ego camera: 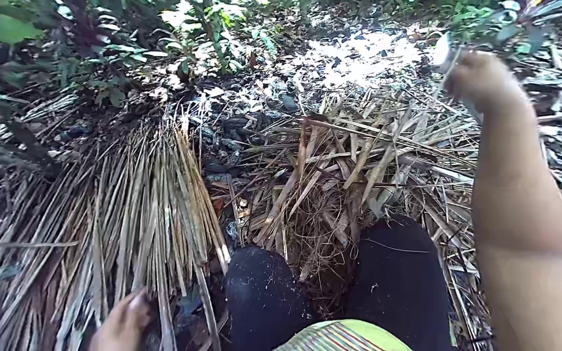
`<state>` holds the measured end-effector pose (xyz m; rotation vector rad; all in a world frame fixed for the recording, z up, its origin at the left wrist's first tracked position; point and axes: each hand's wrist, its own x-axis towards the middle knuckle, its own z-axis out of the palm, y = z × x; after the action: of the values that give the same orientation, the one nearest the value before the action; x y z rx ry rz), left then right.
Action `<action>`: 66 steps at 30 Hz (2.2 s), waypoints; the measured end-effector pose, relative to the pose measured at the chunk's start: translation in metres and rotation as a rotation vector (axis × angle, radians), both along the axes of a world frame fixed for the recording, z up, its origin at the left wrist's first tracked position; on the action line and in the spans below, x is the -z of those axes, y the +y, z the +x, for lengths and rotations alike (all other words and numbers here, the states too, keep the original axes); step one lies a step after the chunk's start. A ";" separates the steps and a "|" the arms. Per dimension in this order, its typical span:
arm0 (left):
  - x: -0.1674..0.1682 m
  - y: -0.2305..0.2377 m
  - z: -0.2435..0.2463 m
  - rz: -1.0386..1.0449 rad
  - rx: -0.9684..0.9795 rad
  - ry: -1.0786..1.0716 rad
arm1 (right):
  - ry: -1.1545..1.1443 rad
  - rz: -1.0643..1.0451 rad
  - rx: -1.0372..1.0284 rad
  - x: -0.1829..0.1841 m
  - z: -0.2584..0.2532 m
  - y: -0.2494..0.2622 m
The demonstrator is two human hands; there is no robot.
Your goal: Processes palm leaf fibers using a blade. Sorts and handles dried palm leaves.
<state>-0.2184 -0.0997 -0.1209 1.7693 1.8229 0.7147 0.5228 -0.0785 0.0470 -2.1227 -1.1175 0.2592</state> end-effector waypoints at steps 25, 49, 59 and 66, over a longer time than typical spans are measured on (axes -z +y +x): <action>-0.066 -0.016 0.263 0.410 0.372 -0.366 | 1.079 0.083 -1.268 0.101 -0.273 -0.027; -0.062 -0.034 0.239 0.017 0.501 -0.812 | 1.101 0.400 -1.161 0.087 -0.238 -0.018; -0.052 -0.031 0.214 -0.177 0.554 -0.882 | 0.890 0.471 -1.032 0.072 -0.212 0.001; -0.036 -0.028 0.195 -0.414 0.492 -1.038 | 0.961 0.625 -0.934 0.062 -0.201 0.001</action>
<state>-0.0236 -0.1279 -0.0847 1.1297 0.7257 0.7617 0.3221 -0.0779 -0.0151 -0.6327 -1.2342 1.0530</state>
